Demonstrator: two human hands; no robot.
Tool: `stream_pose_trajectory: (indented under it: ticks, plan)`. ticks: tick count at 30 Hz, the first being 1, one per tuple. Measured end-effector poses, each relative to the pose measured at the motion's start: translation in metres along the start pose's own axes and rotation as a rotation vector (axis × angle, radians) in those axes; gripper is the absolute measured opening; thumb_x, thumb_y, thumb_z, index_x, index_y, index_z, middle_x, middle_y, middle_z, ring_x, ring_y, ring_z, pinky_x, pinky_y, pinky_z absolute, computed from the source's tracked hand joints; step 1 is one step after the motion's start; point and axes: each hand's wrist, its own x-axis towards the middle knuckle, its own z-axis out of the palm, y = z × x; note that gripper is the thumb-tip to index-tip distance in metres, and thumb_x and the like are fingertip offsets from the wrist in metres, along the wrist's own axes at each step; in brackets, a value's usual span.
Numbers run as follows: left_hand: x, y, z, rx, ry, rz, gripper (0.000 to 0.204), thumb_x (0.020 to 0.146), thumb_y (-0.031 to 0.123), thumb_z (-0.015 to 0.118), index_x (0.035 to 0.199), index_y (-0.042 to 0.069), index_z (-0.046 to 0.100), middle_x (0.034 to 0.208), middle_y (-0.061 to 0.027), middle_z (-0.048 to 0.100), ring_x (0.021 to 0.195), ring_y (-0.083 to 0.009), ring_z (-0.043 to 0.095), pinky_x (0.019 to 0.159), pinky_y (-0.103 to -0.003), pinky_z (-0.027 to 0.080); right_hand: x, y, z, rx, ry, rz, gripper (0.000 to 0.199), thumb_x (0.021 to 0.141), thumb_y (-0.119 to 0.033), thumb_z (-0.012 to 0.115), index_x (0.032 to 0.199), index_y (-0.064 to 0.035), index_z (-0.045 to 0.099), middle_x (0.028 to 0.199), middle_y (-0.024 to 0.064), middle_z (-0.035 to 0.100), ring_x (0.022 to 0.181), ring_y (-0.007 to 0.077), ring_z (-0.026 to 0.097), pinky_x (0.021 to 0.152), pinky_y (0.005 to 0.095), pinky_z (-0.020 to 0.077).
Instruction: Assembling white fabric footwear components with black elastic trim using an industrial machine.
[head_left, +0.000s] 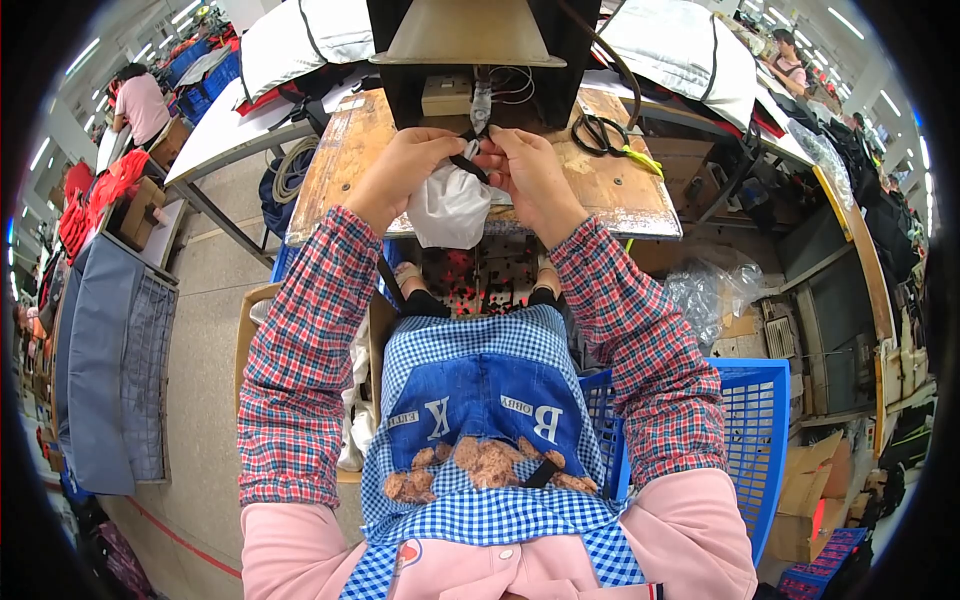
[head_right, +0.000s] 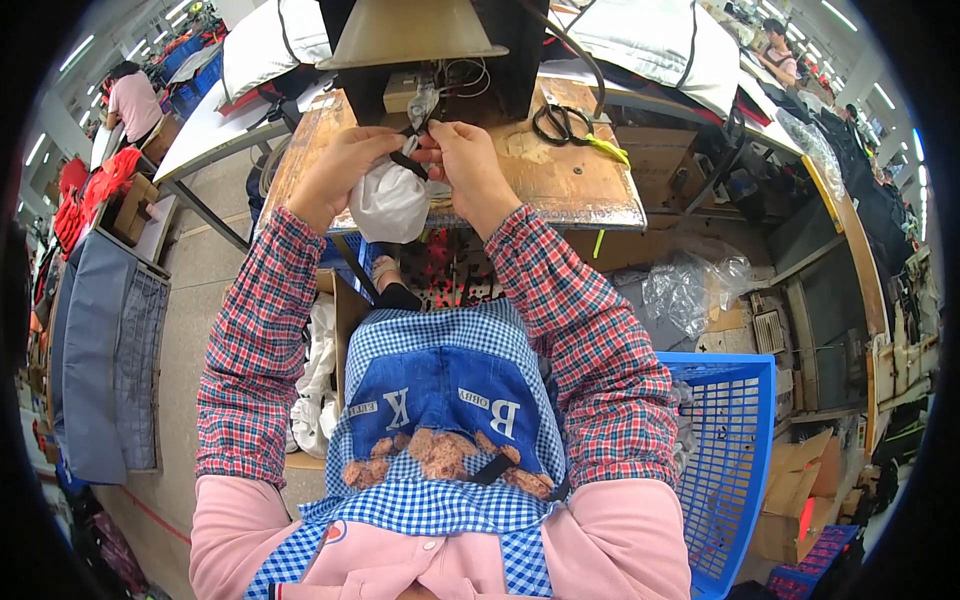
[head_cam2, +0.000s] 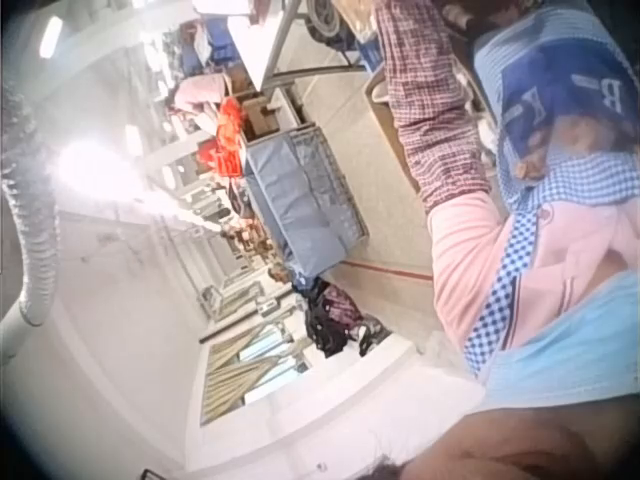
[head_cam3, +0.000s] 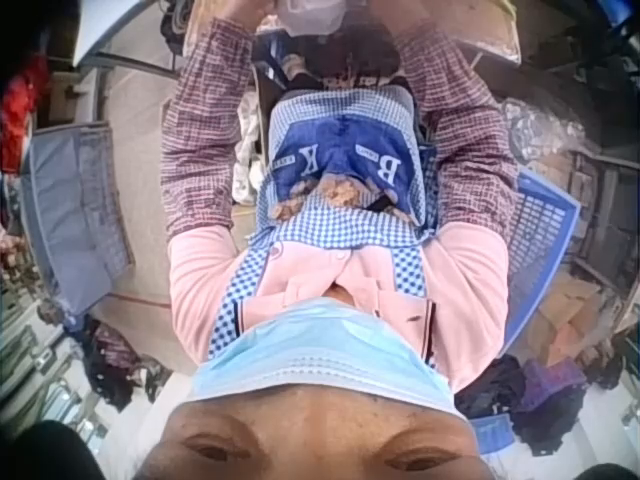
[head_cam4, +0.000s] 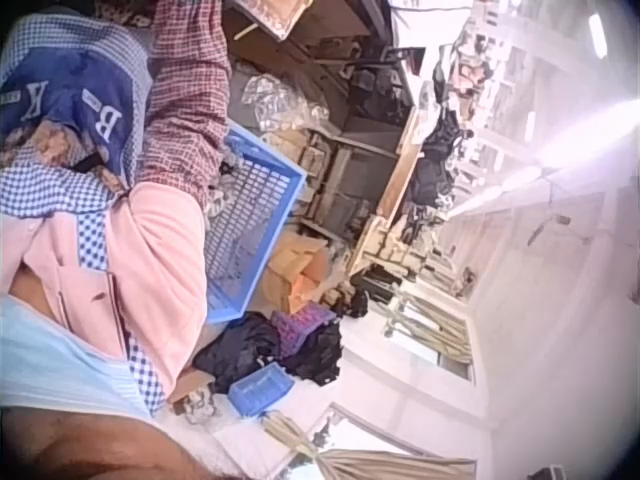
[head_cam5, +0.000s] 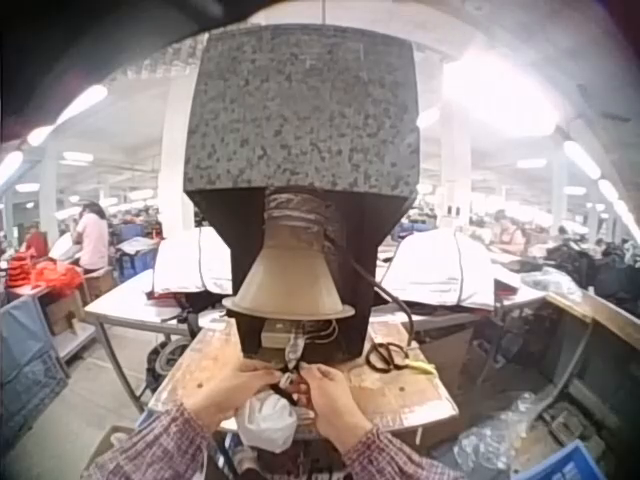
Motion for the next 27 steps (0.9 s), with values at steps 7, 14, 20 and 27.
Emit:
stream_pose_trajectory:
  ticks: [7, 14, 20, 27]
  plan:
    - [-0.004, 0.002, 0.001, 0.043, 0.035, 0.039, 0.034, 0.089, 0.016, 0.064, 0.110, -0.010, 0.062, 0.092, -0.0100, 0.067, 0.077, -0.0132, 0.062, 0.066, -0.026, 0.051, -0.002, -0.004, -0.002, -0.007, 0.006, -0.005, 0.016, 0.095, -0.021, 0.057, 0.094, -0.0054, 0.059, 0.086, 0.0024, 0.062, 0.074, 0.0132, 0.064, 0.056, 0.0240, 0.0458]
    - [-0.027, 0.006, -0.014, 0.104, -0.055, -0.028, 0.034, 0.091, 0.018, 0.062, 0.112, -0.009, 0.063, 0.094, -0.0077, 0.067, 0.081, -0.0126, 0.063, 0.070, -0.024, 0.051, -0.038, -0.018, -0.030, -0.277, -0.125, 0.122, 0.023, 0.095, -0.027, 0.058, 0.092, -0.0052, 0.062, 0.086, 0.0014, 0.064, 0.075, 0.0126, 0.064, 0.060, 0.0251, 0.0486]
    - [-0.038, 0.004, -0.011, 0.374, -0.092, 0.028, 0.033, 0.091, 0.020, 0.063, 0.109, -0.008, 0.065, 0.090, -0.0037, 0.067, 0.079, -0.0088, 0.061, 0.069, -0.023, 0.049, -0.046, -0.006, -0.027, -0.556, -0.177, -0.086, 0.027, 0.094, -0.029, 0.061, 0.102, -0.0034, 0.066, 0.091, 0.0011, 0.067, 0.080, 0.0086, 0.063, 0.063, 0.0216, 0.0502]
    - [-0.034, 0.008, -0.006, 0.476, -0.128, 0.052, 0.035, 0.090, 0.021, 0.063, 0.109, -0.008, 0.065, 0.090, -0.0035, 0.066, 0.078, -0.0085, 0.060, 0.069, -0.023, 0.048, -0.036, 0.004, -0.020, -0.441, -0.175, -0.187, 0.022, 0.091, -0.019, 0.064, 0.103, -0.0018, 0.067, 0.087, 0.0024, 0.068, 0.075, 0.0080, 0.064, 0.062, 0.0209, 0.0517]
